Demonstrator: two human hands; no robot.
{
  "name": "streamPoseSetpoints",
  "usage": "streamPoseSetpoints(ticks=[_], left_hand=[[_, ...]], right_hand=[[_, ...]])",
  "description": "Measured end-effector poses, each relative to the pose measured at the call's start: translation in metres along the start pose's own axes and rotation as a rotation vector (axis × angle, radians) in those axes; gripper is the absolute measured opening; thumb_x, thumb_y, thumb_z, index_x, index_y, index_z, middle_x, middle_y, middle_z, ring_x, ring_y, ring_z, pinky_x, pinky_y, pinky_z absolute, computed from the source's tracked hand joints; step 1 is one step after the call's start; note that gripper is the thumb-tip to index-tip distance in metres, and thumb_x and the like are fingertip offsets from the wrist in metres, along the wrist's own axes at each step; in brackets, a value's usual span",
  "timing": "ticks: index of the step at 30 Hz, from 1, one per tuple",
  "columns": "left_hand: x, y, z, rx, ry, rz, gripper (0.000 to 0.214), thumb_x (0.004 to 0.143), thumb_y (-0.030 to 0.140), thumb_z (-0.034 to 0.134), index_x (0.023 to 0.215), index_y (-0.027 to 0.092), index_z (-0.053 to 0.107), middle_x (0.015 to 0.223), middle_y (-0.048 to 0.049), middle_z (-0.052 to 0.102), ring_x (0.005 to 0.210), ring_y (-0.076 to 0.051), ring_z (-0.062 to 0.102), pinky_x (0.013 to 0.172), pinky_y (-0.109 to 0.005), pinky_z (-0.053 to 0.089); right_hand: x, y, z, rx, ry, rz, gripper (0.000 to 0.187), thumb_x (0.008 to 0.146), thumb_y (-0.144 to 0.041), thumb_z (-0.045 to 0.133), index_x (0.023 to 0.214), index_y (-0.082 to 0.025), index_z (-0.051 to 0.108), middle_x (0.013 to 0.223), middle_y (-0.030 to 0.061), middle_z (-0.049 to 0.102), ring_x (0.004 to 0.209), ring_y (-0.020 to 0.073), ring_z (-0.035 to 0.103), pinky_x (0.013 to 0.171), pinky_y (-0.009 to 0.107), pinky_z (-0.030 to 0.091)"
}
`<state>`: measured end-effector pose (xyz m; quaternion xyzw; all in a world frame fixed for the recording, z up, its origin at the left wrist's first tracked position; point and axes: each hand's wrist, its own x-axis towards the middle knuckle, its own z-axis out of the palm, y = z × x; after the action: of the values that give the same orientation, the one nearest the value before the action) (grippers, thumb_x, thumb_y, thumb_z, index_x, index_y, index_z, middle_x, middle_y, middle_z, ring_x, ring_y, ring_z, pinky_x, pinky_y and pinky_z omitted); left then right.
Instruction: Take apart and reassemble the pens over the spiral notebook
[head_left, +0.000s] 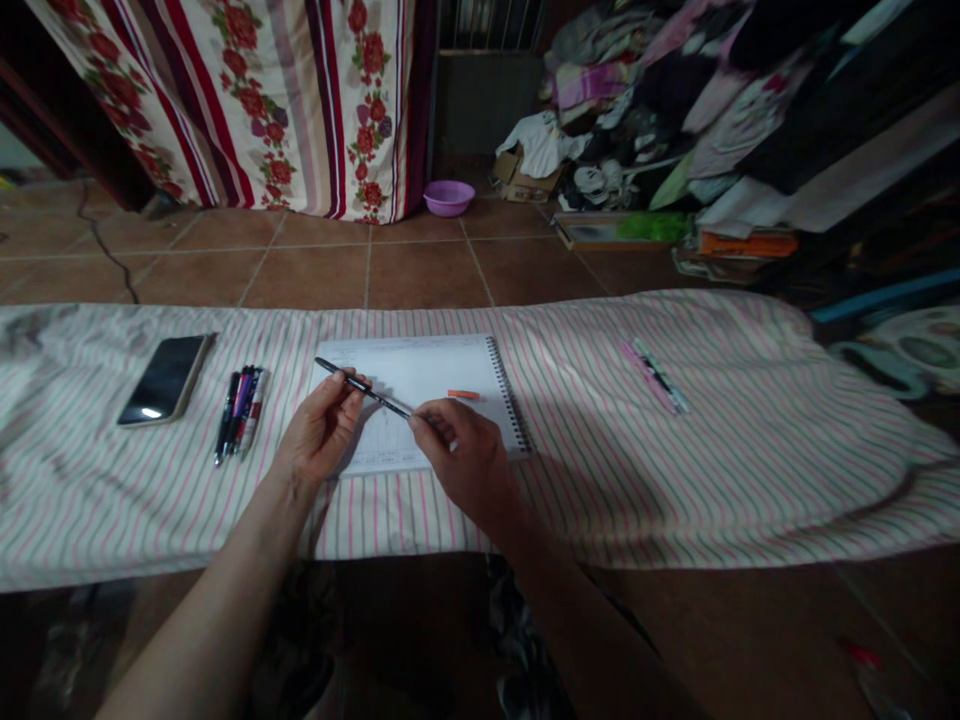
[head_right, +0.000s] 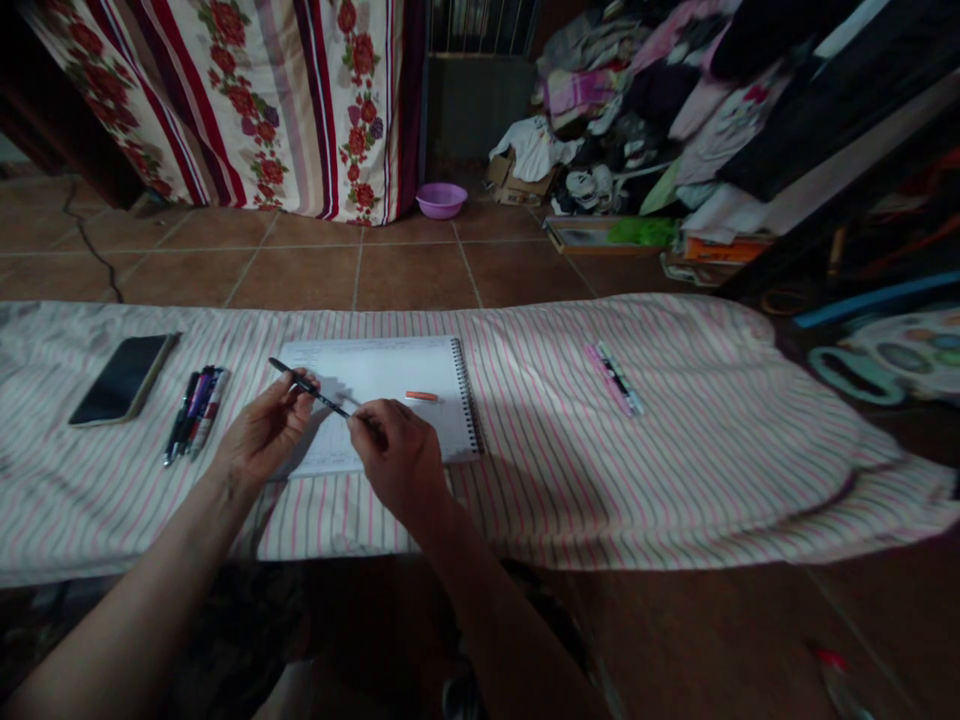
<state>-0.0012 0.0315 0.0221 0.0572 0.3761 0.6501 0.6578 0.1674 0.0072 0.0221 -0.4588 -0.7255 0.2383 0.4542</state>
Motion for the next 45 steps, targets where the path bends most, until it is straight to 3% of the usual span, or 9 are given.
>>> streamPoseSetpoints(ticks=[13,23,33,45], left_hand=[[0.001,-0.004,-0.001,0.008,0.005,0.003,0.024,0.086,0.003,0.038,0.077,0.007,0.060,0.071,-0.0067,0.066,0.065,-0.010,0.065,0.056,-0.013,0.054],[0.000,-0.009,-0.002,0.028,-0.010,-0.005,0.017,0.082,0.003,0.047,0.078,0.008,0.063,0.070,-0.0061,0.067,0.068,-0.012,0.066,0.058,-0.016,0.055],[0.001,-0.019,-0.004,0.087,-0.093,-0.003,0.013,0.080,0.004,0.052,0.076,0.007,0.065,0.069,-0.0061,0.066,0.063,-0.010,0.064,0.061,-0.016,0.054],[-0.006,-0.035,0.002,0.146,-0.105,-0.043,0.006,0.074,0.004,0.060,0.071,0.008,0.062,0.066,-0.0047,0.064,0.057,-0.009,0.061,0.060,-0.019,0.054]], right_hand=[[0.001,0.001,0.001,-0.001,0.020,-0.002,0.007,0.080,-0.019,0.055,0.074,-0.018,0.058,0.068,0.0009,0.064,0.062,0.0109,0.060,0.061,0.020,0.046],[0.000,0.002,0.006,0.056,0.009,0.105,0.005,0.080,-0.024,0.057,0.082,-0.019,0.057,0.075,0.0024,0.068,0.066,0.0128,0.064,0.062,0.022,0.049],[0.002,0.006,0.011,0.024,0.021,0.177,0.009,0.079,-0.026,0.057,0.075,-0.020,0.053,0.067,0.0003,0.066,0.058,0.0125,0.062,0.057,0.022,0.046],[0.006,0.015,0.020,0.117,0.008,0.248,0.011,0.078,-0.029,0.058,0.075,-0.020,0.052,0.066,0.0000,0.066,0.058,0.0128,0.064,0.053,0.021,0.048]])
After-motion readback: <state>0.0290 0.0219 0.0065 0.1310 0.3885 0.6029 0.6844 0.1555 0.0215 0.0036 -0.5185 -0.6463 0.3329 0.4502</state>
